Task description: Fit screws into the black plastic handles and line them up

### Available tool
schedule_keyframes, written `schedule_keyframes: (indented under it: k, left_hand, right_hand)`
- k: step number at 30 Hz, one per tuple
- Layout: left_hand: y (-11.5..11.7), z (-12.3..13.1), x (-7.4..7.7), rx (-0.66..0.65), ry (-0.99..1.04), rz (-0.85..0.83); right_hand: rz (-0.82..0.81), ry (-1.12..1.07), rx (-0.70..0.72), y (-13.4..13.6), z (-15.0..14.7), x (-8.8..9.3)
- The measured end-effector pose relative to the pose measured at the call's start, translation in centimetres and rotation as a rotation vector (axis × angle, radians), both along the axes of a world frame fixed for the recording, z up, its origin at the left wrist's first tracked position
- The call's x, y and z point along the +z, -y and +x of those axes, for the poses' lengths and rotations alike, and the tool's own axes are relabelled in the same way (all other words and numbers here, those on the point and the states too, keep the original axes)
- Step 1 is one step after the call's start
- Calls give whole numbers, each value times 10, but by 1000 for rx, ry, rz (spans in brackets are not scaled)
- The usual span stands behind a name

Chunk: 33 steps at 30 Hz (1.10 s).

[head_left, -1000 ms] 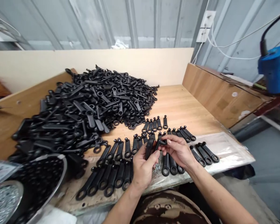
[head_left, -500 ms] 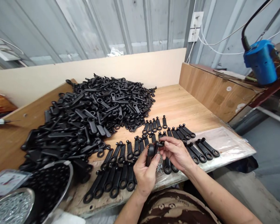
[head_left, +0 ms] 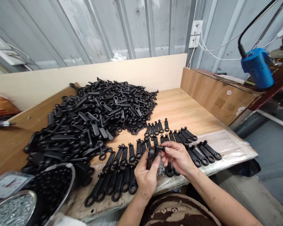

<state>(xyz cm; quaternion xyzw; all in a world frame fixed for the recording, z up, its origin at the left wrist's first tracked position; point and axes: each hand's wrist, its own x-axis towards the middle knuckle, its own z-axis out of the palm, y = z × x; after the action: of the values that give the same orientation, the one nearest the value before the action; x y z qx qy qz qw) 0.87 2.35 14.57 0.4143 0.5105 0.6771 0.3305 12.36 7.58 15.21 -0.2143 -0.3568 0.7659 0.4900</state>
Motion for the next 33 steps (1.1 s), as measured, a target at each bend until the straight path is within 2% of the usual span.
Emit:
schedule_keyframes:
  k: [4, 8, 14, 18, 21, 23, 27, 30, 33]
  left_hand:
    - [0, -4, -3, -41, -151, -14]
    - [0, -7, -4, -107, -295, 46]
    - [0, -7, -8, -151, -368, 95]
    - [-3, -11, -19, -145, -522, 245]
    - [-8, -11, -26, -140, -605, 359]
    - [-14, -9, -28, -135, -578, 371]
    - [-30, -6, -23, -178, -414, 268]
    - [-40, -13, -8, -162, -263, 189]
    - [-40, -32, 10, -32, -58, 147]
  right_hand:
    - [11, 13, -39, 2, 2, -2]
    - [28, 21, -91, 3, 5, -5]
    - [-25, 25, -96, 4, 8, -7]
    - [-48, 77, -103, 6, 8, -6]
    - [-14, 137, -191, 4, 5, -7]
    - [-14, 145, -226, 1, 4, -8]
    - [-5, 185, -109, -16, 6, 5]
    - [160, 323, -70, -44, 14, 27]
    - [413, 626, -181, -93, 27, 43]
